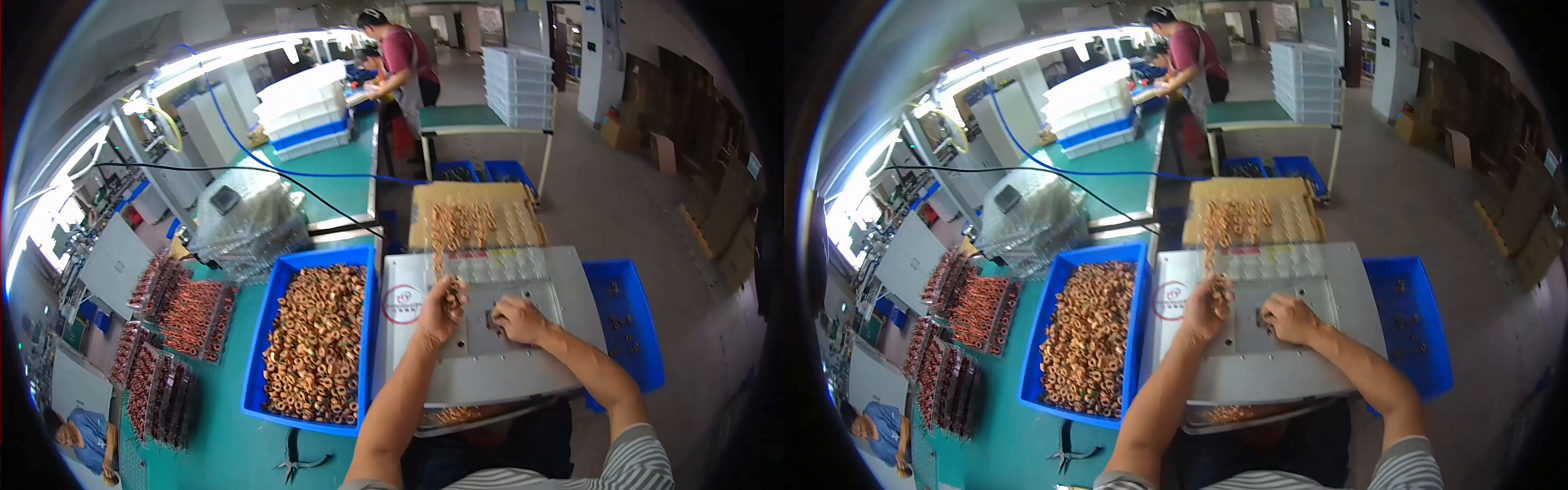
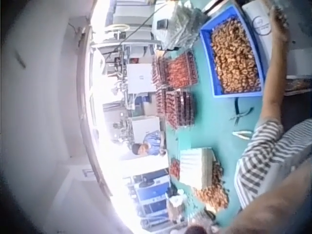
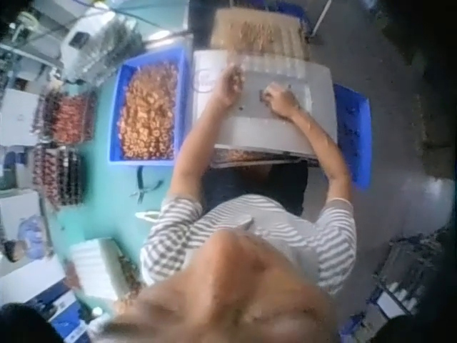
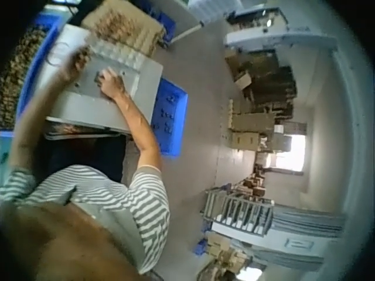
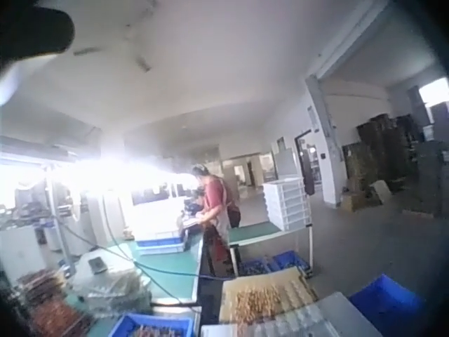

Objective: Placing small metal rings into a machine template for industrial assembly.

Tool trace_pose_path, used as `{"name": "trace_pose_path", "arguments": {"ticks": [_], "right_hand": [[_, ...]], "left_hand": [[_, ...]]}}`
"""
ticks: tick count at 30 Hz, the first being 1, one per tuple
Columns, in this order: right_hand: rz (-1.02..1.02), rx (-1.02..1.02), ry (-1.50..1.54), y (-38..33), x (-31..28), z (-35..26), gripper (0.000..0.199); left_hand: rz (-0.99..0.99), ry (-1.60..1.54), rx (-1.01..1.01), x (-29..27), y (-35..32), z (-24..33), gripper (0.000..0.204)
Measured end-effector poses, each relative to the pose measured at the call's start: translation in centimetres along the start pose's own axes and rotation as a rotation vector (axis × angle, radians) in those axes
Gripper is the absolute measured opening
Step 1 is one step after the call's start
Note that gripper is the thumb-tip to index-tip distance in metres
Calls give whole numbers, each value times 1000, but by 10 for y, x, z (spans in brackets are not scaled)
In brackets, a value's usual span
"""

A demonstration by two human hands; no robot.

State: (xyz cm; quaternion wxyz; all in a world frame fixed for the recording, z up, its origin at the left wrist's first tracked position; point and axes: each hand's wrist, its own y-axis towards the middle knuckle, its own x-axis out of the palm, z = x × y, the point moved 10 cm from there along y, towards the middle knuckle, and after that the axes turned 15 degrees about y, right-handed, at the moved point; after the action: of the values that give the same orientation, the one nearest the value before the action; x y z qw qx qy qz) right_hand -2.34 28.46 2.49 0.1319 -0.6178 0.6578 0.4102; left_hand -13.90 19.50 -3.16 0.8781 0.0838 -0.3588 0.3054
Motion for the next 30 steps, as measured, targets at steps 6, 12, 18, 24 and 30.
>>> {"name": "trace_pose_path", "arguments": {"ticks": [6,12,18,24,30], "right_hand": [[71,-63,12,13,-7,-11,7],[371,122,303,30,-47,-19,10],[349,142,315,74,-46,-6,28],[386,523,-93,125,-69,124,44],[293,558,-140,158,-33,110,25]], "left_hand": [[50,14,-5,-8,2,5,20],[73,97,-132,2,-1,-12,28],[25,27,-198,14,-8,-19,38],[15,51,-185,11,0,-19,38],[87,78,-175,-3,-11,-10,36]]}}
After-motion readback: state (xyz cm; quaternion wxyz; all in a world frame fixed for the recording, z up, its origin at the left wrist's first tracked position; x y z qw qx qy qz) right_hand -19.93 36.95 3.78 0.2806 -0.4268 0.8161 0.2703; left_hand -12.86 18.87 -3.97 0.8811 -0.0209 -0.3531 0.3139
